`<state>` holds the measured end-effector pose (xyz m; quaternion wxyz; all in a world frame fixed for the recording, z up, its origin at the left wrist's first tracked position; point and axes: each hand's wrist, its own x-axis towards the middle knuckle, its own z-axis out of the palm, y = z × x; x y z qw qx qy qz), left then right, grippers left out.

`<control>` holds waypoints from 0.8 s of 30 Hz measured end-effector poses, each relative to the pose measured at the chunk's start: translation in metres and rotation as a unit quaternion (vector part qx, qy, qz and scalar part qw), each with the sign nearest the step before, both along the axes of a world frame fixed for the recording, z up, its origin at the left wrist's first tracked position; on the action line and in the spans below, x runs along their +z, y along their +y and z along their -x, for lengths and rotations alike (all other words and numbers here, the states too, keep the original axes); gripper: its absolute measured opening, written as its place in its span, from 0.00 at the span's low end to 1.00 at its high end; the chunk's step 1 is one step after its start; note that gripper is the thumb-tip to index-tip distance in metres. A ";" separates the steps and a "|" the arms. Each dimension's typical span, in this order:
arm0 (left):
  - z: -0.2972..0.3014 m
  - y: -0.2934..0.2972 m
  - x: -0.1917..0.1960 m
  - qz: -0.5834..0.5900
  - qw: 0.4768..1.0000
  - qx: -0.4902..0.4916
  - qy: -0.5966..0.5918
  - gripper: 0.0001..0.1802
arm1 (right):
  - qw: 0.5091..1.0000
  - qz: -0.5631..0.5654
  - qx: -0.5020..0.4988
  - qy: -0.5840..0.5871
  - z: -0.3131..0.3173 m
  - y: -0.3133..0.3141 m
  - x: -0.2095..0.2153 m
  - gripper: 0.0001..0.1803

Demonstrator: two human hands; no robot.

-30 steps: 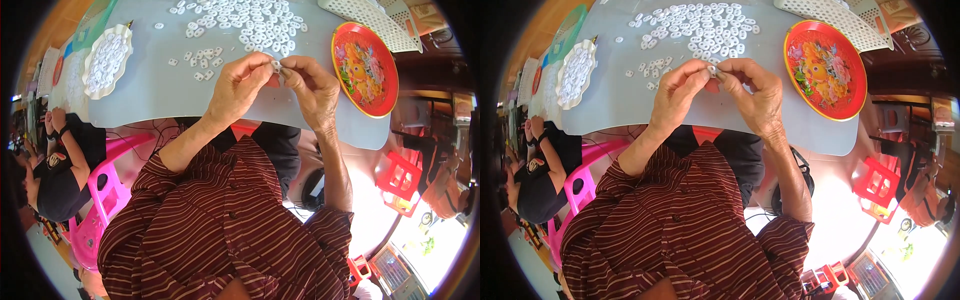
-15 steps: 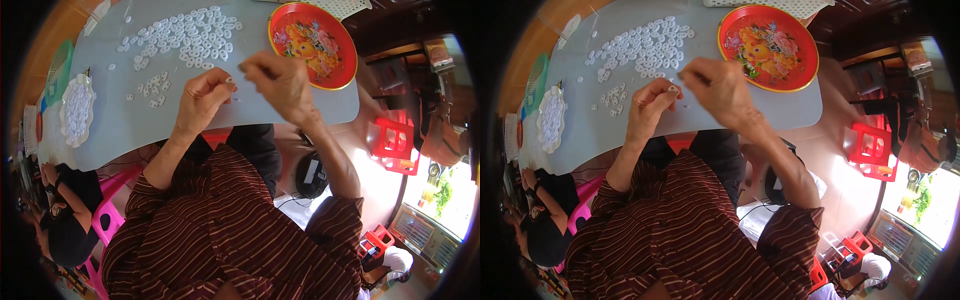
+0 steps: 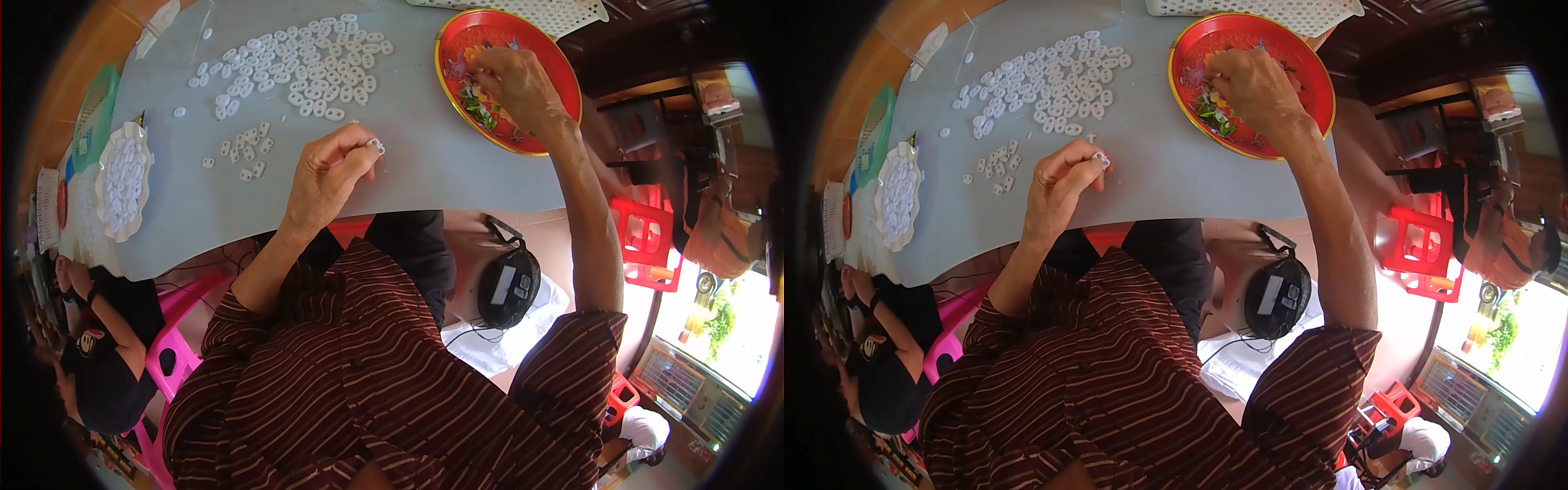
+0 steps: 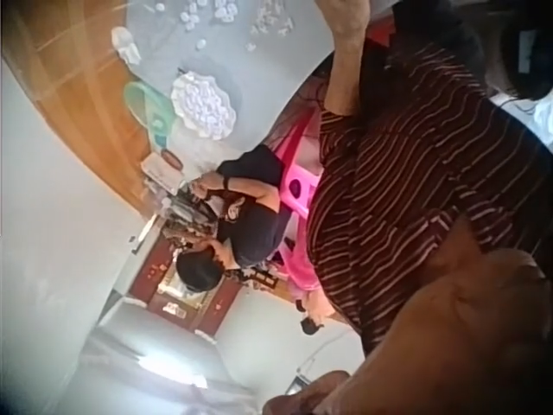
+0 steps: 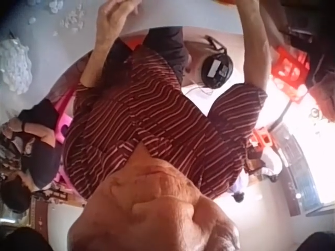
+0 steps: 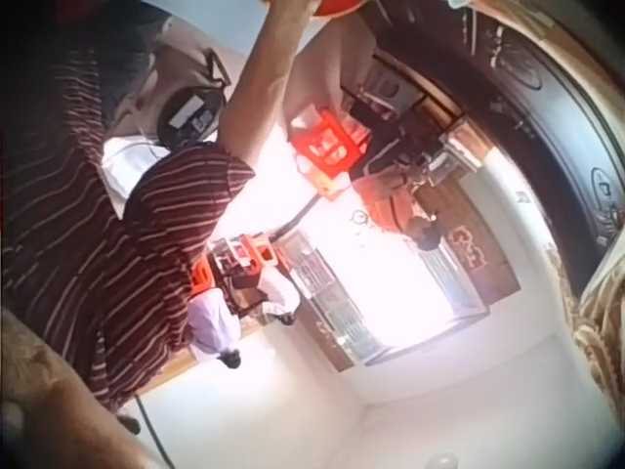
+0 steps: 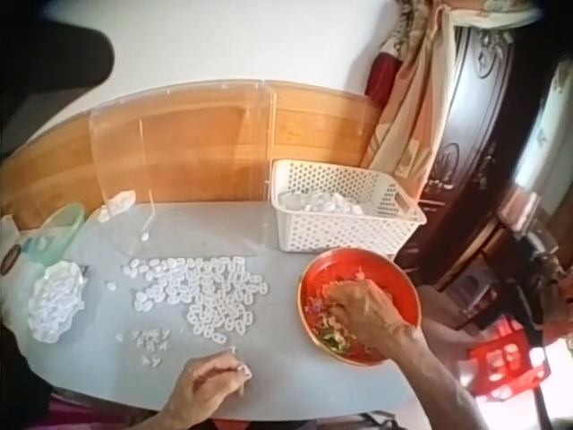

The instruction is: Assembling small white plastic components by hand at a table.

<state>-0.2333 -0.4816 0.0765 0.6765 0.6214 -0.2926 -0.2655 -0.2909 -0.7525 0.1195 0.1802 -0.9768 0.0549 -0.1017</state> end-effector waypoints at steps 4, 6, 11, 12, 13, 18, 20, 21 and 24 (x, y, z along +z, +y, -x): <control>0.000 0.001 0.001 -0.025 0.999 -0.013 -0.036 0.06 | 0.999 0.027 0.029 -0.030 0.000 -0.012 -0.007 0.06; 0.000 0.002 0.001 -0.045 0.998 -0.015 -0.047 0.06 | 1.000 0.013 0.016 -0.019 0.003 -0.017 -0.008 0.06; 0.001 0.001 -0.001 -0.009 0.999 -0.008 -0.039 0.05 | 0.996 -0.059 -0.070 0.006 0.016 -0.015 0.001 0.08; 0.001 0.002 -0.001 -0.009 0.999 -0.009 -0.039 0.05 | 0.996 -0.058 -0.072 0.007 0.017 -0.015 0.003 0.08; 0.001 0.003 -0.001 -0.017 0.999 -0.012 -0.044 0.05 | 0.995 -0.052 -0.082 0.017 0.017 -0.016 0.005 0.09; 0.001 0.003 0.000 -0.043 0.997 -0.018 -0.057 0.05 | 0.996 -0.050 -0.045 -0.052 0.025 -0.029 -0.010 0.10; 0.002 0.002 -0.001 -0.014 0.999 -0.015 -0.050 0.05 | 0.996 -0.045 -0.064 -0.048 0.026 -0.030 -0.012 0.11; 0.002 0.002 -0.001 -0.014 0.999 -0.015 -0.050 0.05 | 0.996 -0.045 -0.064 -0.048 0.027 -0.030 -0.012 0.11; 0.002 0.003 -0.002 -0.036 0.997 -0.015 -0.065 0.05 | 0.996 0.001 -0.059 -0.062 0.026 -0.027 -0.008 0.13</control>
